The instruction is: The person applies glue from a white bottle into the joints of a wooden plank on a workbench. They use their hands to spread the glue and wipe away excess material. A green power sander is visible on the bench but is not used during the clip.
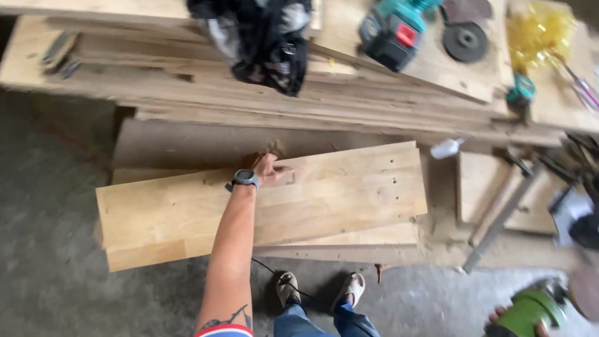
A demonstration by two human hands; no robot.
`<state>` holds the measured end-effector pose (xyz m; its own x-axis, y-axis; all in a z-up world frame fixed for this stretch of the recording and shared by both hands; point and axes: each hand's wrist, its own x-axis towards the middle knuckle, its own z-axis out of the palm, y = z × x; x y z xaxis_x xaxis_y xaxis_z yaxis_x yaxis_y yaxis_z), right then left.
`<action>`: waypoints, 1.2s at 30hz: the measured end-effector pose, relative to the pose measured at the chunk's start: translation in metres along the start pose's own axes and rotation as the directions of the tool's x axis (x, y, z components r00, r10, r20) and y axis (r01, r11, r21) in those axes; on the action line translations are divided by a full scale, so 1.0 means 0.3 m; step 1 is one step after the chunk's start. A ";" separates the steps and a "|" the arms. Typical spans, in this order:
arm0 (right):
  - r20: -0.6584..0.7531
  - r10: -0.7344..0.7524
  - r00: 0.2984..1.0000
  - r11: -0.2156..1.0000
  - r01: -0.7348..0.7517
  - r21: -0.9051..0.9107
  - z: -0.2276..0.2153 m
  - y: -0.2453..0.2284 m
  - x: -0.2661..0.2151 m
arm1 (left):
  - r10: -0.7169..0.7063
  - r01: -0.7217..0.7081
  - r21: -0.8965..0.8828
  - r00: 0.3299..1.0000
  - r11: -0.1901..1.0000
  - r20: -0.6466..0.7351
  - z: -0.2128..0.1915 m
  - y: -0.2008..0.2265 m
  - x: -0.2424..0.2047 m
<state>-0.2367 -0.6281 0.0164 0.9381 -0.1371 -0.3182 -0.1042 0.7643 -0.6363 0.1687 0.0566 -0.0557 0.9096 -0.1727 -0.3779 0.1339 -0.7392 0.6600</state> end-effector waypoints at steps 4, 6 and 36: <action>-0.125 -0.056 0.991 0.984 0.076 0.160 0.397 0.090 -0.026 | -0.041 0.041 0.021 0.999 0.999 0.025 0.058 0.062 -0.003; -0.240 0.006 0.971 0.984 0.037 0.174 0.612 0.095 -0.057 | 0.005 0.021 0.214 0.993 0.977 -0.119 0.030 0.132 -0.086; 0.431 0.101 0.897 0.085 0.424 -0.902 1.214 1.205 0.848 | -0.725 0.412 -0.644 0.597 0.645 -0.344 0.202 0.245 -1.052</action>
<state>0.0847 -0.1571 -0.0388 0.9731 0.2256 -0.0469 0.0905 -0.5612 -0.8227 -0.1324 0.0173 0.0729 0.5810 0.6570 -0.4803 0.7144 -0.1291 0.6877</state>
